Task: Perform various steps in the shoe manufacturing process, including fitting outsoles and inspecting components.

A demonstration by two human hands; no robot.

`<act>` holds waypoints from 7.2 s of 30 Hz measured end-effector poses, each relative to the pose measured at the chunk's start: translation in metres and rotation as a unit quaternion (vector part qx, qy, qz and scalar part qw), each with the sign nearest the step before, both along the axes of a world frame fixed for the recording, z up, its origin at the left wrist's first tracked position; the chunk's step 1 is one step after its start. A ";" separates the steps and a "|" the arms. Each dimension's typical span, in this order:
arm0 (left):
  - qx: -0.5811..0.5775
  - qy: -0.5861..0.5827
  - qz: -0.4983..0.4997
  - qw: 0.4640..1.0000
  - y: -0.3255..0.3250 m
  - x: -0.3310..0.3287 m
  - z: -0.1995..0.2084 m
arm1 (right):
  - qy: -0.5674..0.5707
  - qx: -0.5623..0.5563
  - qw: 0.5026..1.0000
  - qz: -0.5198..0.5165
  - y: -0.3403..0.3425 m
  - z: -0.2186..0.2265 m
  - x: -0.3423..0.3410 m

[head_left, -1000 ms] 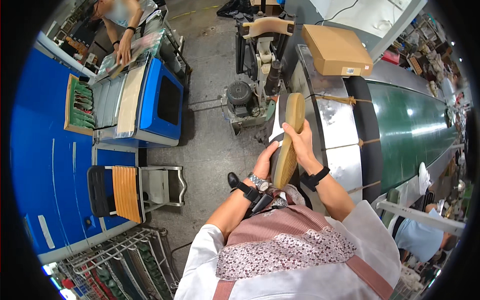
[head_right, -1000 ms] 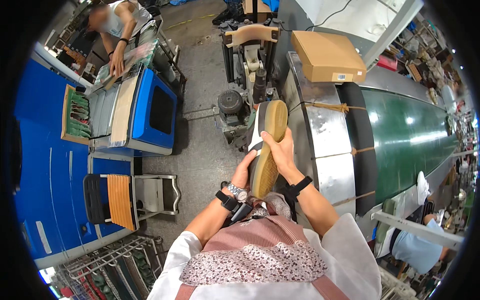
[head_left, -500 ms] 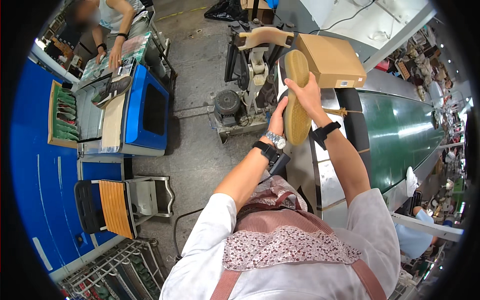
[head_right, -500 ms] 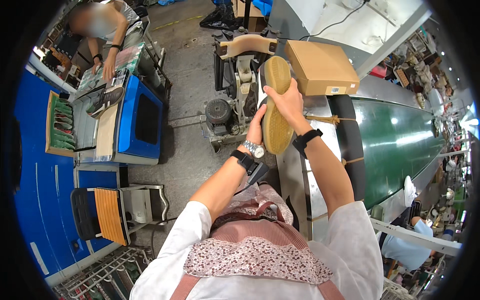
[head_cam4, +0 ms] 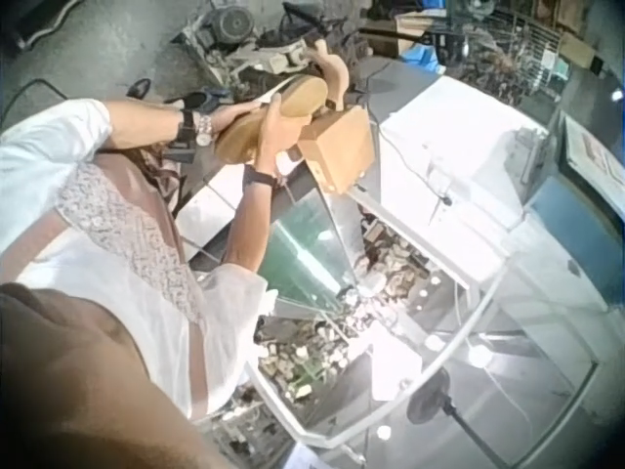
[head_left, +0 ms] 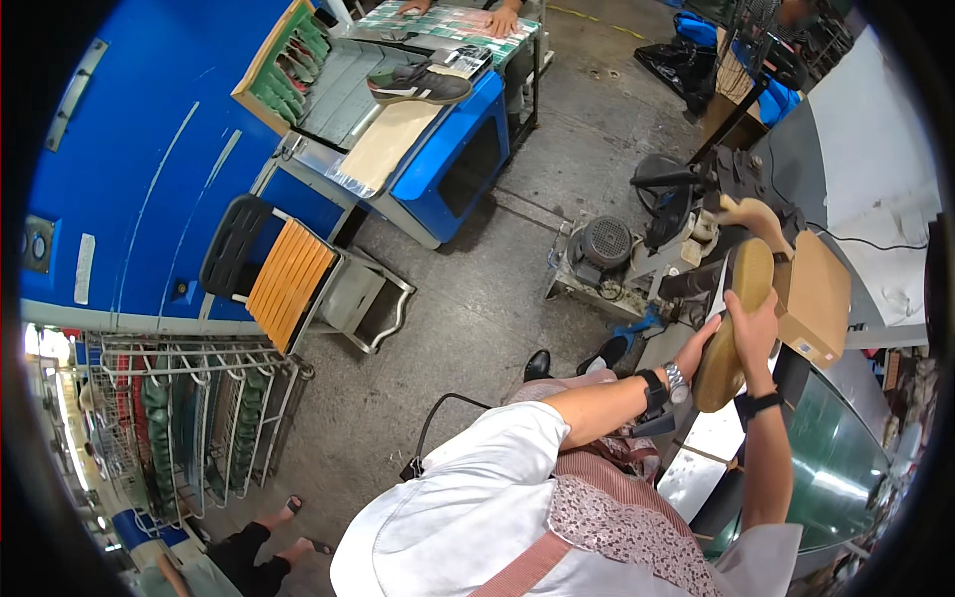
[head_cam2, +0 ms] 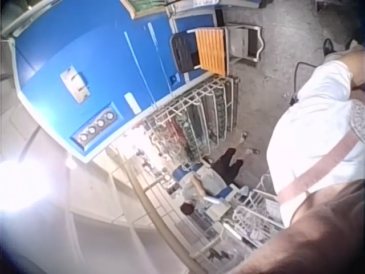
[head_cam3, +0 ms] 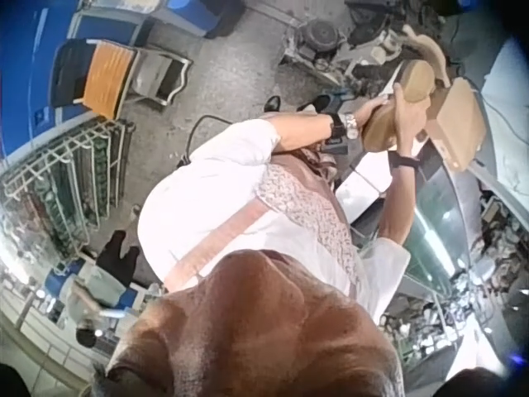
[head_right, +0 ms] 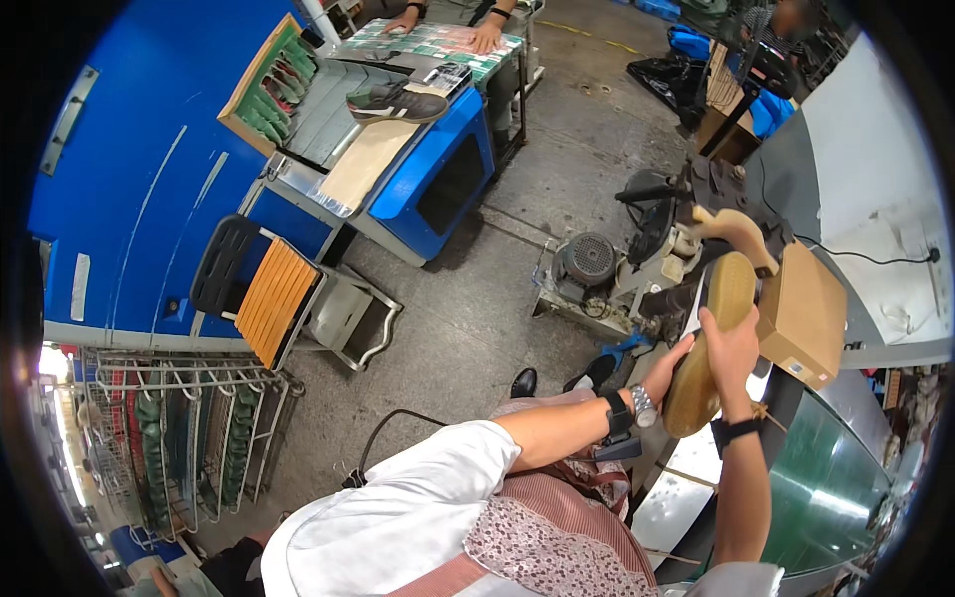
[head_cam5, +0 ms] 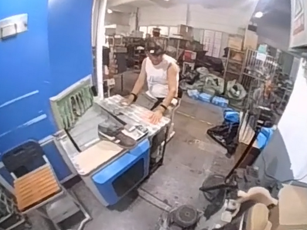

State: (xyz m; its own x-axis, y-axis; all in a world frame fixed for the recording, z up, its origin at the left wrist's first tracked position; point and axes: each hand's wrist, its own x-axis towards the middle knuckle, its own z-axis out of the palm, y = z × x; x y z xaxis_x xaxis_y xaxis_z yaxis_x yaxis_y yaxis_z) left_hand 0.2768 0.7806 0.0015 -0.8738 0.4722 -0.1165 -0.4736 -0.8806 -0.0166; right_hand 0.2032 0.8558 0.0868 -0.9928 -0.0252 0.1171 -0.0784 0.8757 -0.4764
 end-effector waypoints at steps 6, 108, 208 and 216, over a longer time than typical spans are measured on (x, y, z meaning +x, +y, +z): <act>0.020 0.012 -0.016 1.000 0.016 -0.003 -0.010 | 0.004 -0.024 1.000 0.007 0.004 0.000 0.004; -0.954 0.287 0.073 0.051 -0.598 -0.183 -0.017 | -0.207 -0.339 0.809 -0.434 -0.008 -0.220 0.217; -0.728 0.329 -0.221 0.560 0.019 0.047 -0.011 | 0.167 -0.272 0.901 -0.294 0.262 -0.032 0.247; -0.705 0.559 -0.158 0.406 0.255 0.014 -0.038 | 0.055 -0.117 0.873 -0.470 0.338 -0.167 0.405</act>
